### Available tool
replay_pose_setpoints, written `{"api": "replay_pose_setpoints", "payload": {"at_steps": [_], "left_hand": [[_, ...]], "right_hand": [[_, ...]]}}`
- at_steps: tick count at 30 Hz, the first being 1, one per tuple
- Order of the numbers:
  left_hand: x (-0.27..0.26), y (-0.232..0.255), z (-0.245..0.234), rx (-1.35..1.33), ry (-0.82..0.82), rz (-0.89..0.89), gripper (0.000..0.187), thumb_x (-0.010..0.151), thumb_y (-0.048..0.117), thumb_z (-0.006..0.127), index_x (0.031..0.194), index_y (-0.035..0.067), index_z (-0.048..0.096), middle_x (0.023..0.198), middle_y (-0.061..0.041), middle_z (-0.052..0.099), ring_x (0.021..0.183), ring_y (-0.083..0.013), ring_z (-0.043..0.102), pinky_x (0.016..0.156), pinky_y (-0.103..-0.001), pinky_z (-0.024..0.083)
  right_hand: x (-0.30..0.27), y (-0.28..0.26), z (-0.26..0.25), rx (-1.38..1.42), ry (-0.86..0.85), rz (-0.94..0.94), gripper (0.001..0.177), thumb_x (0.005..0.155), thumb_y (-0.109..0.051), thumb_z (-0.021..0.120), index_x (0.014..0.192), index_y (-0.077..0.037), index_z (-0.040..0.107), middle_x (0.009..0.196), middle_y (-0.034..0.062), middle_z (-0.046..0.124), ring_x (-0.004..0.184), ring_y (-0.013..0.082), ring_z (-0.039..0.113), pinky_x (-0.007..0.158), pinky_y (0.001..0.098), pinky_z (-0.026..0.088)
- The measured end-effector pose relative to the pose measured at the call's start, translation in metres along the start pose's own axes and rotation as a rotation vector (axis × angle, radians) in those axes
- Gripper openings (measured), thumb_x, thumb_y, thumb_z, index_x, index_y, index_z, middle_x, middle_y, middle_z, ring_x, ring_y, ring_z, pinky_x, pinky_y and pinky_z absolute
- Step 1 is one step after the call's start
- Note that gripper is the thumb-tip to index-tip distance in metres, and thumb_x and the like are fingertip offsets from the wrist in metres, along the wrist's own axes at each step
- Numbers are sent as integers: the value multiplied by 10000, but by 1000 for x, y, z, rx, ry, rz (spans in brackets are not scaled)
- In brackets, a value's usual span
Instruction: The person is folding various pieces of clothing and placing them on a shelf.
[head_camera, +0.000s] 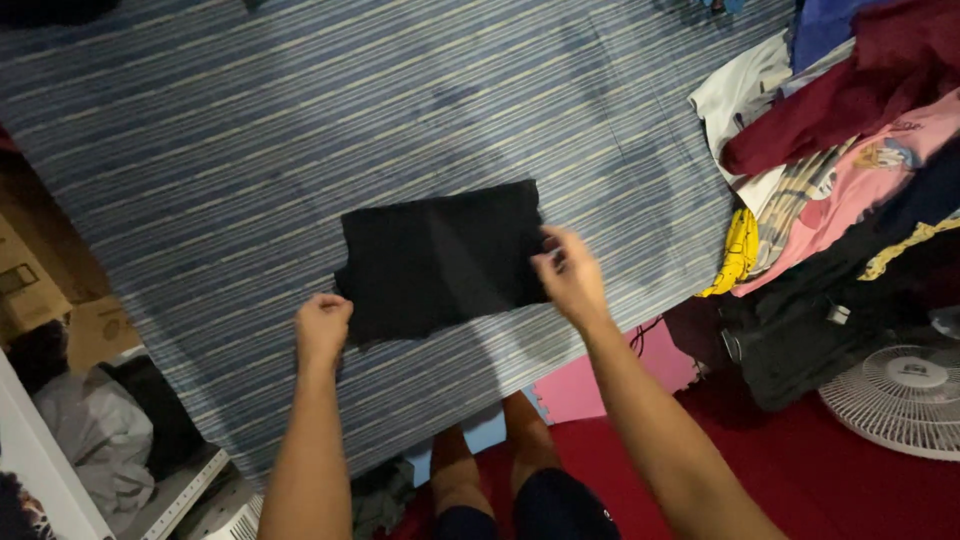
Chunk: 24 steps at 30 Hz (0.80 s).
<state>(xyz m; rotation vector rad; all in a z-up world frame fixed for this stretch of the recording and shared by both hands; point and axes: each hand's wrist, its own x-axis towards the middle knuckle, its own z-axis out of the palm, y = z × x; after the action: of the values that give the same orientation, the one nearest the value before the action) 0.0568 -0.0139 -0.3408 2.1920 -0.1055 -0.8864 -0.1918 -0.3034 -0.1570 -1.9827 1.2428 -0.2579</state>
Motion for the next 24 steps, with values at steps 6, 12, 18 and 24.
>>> {"api": "replay_pose_setpoints", "payload": {"at_steps": [6,12,18,24], "left_hand": [[-34,66,-16,259,158,26,202,966,226,649,1069,55,617,921,-186,701,845,-372,693,733,-492,518],[-22,57,-7,130,215,282,403,926,253,745,1210,74,524,1001,-201,690,910,-403,679,761,-496,529],[-55,77,-22,190,297,457,431,917,92,675,1338,87,582,1115,-173,666,998,-380,661,851,-469,537],[-84,121,-9,305,191,674,480,935,56,618,1410,82,553,1244,-173,633,1132,-386,605,954,-469,517]], "right_hand": [[4,164,68,137,237,154,314,1020,-253,681,1252,-41,664,1082,81,732,952,153,681,877,313,546],[13,155,76,20,232,274,615,797,-292,883,1221,45,591,977,78,646,864,169,608,776,339,500],[16,185,60,343,324,351,310,778,-98,790,1024,13,637,874,73,651,782,169,607,715,341,513],[11,150,37,59,271,108,216,884,-108,728,1026,-4,602,885,140,640,809,241,608,760,364,520]]}}
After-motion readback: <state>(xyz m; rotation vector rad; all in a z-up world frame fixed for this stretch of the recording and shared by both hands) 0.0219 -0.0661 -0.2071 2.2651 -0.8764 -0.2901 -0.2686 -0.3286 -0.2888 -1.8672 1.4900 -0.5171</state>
